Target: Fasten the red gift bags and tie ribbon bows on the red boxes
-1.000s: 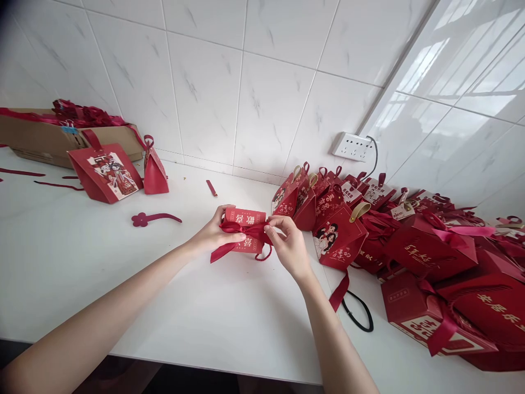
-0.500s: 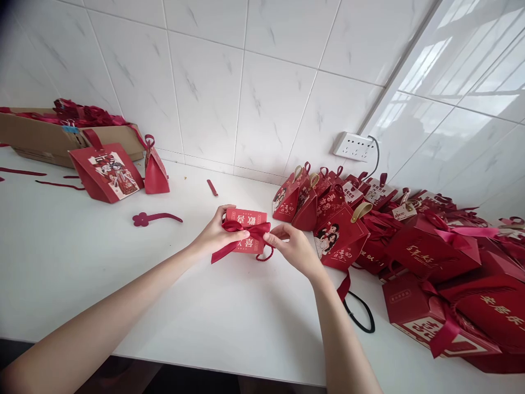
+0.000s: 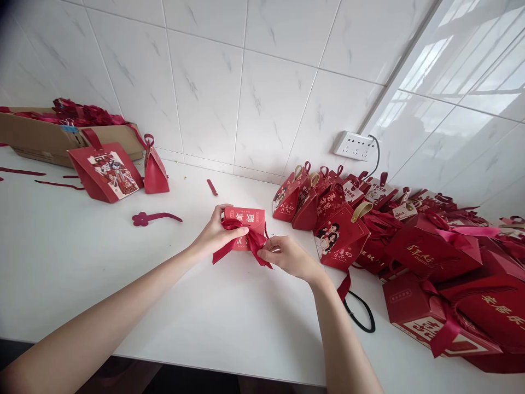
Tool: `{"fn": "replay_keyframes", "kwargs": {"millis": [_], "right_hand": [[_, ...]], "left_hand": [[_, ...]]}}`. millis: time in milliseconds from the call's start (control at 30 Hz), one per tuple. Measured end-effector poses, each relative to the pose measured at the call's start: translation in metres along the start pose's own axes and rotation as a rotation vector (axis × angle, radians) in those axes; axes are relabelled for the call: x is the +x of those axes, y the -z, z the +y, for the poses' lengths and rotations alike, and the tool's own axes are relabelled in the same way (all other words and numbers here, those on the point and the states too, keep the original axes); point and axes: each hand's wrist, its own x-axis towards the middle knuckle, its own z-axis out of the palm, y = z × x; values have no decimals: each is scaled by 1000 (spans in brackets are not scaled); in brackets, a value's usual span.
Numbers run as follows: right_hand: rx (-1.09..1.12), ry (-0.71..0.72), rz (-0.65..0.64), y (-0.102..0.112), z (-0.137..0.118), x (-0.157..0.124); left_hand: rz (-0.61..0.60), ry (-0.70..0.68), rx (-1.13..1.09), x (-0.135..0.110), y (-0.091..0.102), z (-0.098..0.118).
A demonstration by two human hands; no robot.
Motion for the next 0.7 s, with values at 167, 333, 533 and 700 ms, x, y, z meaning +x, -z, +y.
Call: {"fn": "replay_keyframes", "kwargs": {"millis": [167, 333, 533, 700], "right_hand": [[71, 47, -15, -2, -3, -2], [34, 113, -58, 0, -5, -6], [2, 106, -43, 6, 0, -4], [58, 84, 255, -1, -1, 4]], "left_hand": [[48, -25, -5, 2, -1, -6], [55, -6, 51, 2, -1, -6], [54, 18, 57, 2, 0, -3], [57, 6, 56, 1, 1, 0]]}}
